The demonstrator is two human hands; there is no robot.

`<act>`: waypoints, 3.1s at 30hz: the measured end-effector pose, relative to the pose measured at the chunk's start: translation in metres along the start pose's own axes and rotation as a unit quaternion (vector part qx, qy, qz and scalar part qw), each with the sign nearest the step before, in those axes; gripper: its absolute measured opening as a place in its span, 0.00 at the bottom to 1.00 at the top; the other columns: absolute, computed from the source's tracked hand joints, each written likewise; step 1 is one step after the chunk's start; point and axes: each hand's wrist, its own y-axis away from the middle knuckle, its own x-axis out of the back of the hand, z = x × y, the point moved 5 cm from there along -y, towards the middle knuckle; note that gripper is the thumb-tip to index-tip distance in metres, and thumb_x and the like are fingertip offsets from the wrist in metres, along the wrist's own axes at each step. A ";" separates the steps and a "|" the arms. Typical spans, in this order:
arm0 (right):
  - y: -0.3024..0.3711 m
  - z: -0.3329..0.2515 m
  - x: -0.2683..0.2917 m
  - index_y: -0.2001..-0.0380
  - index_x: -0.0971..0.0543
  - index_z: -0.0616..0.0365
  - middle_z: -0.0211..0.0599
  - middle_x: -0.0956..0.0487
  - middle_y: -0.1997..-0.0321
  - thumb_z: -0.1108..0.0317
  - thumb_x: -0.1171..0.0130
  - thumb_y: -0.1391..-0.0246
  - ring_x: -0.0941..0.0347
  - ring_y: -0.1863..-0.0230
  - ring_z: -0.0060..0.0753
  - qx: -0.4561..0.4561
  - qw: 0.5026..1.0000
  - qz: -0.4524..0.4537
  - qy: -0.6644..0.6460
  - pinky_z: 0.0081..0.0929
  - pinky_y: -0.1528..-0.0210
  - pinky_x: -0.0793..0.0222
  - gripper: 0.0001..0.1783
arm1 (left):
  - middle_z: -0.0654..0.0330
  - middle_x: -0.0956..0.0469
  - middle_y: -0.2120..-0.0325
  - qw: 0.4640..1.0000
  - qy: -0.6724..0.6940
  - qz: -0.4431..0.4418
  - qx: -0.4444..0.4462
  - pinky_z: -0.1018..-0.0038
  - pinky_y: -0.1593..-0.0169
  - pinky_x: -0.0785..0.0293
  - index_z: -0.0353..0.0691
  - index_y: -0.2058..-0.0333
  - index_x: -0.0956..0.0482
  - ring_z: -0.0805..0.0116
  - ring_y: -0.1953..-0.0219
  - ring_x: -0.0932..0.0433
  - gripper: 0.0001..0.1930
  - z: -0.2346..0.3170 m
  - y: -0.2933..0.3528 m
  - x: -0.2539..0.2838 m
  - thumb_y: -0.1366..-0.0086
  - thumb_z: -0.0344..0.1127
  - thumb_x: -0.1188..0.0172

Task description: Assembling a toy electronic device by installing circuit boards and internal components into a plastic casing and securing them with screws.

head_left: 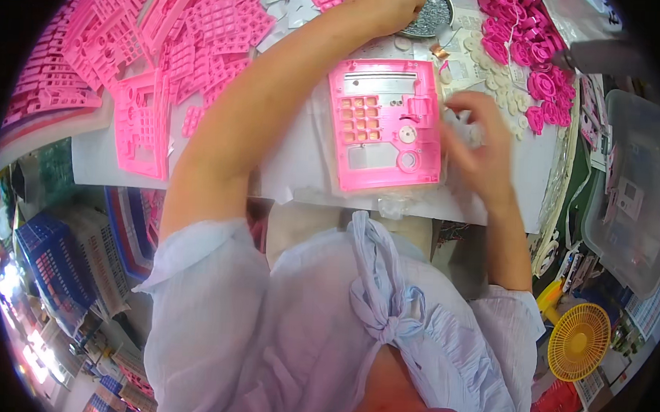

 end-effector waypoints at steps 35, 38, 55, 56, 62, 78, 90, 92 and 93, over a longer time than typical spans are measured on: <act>-0.023 -0.068 0.004 0.54 0.29 0.59 0.31 0.28 0.76 0.71 0.36 0.43 0.33 0.78 0.21 0.129 0.833 0.071 -0.533 0.24 0.72 0.32 0.16 | 0.69 0.19 0.67 0.982 0.150 0.112 -0.011 0.63 0.53 0.43 0.47 0.67 0.17 0.68 0.62 0.23 0.11 0.114 0.170 0.075 0.50 0.35 0.26; -0.020 -0.044 -0.004 0.58 0.27 0.64 0.34 0.24 0.72 0.76 0.34 0.47 0.29 0.75 0.21 0.074 0.837 0.106 -0.532 0.22 0.71 0.29 0.15 | 0.67 0.20 0.60 0.983 0.146 0.097 0.055 0.61 0.49 0.41 0.47 0.65 0.17 0.66 0.57 0.24 0.12 0.105 0.162 0.077 0.47 0.40 0.27; -0.030 -0.029 -0.037 0.56 0.32 0.60 0.33 0.29 0.76 0.76 0.38 0.43 0.34 0.77 0.24 0.118 0.931 -0.084 -0.335 0.29 0.73 0.33 0.14 | 0.71 0.21 0.68 0.984 -0.011 -0.004 -0.179 0.55 0.42 0.35 0.52 0.66 0.13 0.71 0.56 0.27 0.07 0.119 0.171 0.060 0.43 0.39 0.37; -0.034 -0.024 -0.038 0.56 0.31 0.60 0.32 0.30 0.77 0.75 0.37 0.43 0.35 0.78 0.23 0.074 0.915 -0.097 -0.386 0.28 0.75 0.34 0.15 | 0.71 0.21 0.68 0.982 -0.025 -0.009 -0.185 0.55 0.42 0.36 0.52 0.64 0.13 0.72 0.56 0.27 0.08 0.118 0.172 0.061 0.44 0.39 0.36; -0.036 -0.023 -0.012 0.50 0.28 0.64 0.30 0.25 0.75 0.77 0.36 0.47 0.31 0.78 0.20 0.115 0.808 -0.013 -0.577 0.24 0.77 0.34 0.21 | 0.65 0.18 0.60 0.964 0.253 0.045 -0.067 0.59 0.50 0.28 0.49 0.57 0.14 0.61 0.54 0.21 0.14 0.030 0.137 0.076 0.43 0.37 0.32; -0.056 -0.025 0.060 0.40 0.32 0.66 0.32 0.29 0.75 0.73 0.48 0.37 0.33 0.74 0.27 0.069 0.919 0.110 -0.373 0.33 0.66 0.34 0.22 | 0.48 0.18 0.72 0.992 0.001 -0.031 0.124 0.57 0.60 0.22 0.34 0.70 0.17 0.49 0.66 0.18 0.13 -0.083 0.063 0.086 0.41 0.40 0.35; -0.027 -0.037 -0.038 0.44 0.26 0.66 0.38 0.19 0.52 0.73 0.34 0.40 0.22 0.55 0.21 -0.095 0.863 -0.055 -0.494 0.21 0.56 0.22 0.23 | 0.53 0.17 0.55 0.584 0.755 0.047 0.294 0.66 0.51 0.17 0.31 0.46 0.25 0.63 0.54 0.16 0.16 0.066 0.186 0.083 0.26 0.34 0.45; -0.032 -0.037 -0.045 0.47 0.24 0.67 0.35 0.18 0.57 0.73 0.34 0.41 0.21 0.61 0.17 -0.133 0.842 -0.085 -0.515 0.18 0.61 0.22 0.20 | 0.52 0.17 0.55 0.568 0.775 0.043 0.272 0.66 0.51 0.17 0.30 0.45 0.26 0.61 0.54 0.16 0.16 0.072 0.195 0.078 0.26 0.34 0.46; -0.033 -0.037 -0.043 0.51 0.22 0.67 0.32 0.17 0.62 0.73 0.33 0.41 0.22 0.66 0.16 -0.125 0.869 -0.075 -0.472 0.17 0.64 0.22 0.16 | 0.51 0.18 0.56 0.558 0.773 0.074 0.293 0.69 0.53 0.17 0.29 0.46 0.27 0.64 0.55 0.16 0.15 0.072 0.198 0.081 0.26 0.32 0.46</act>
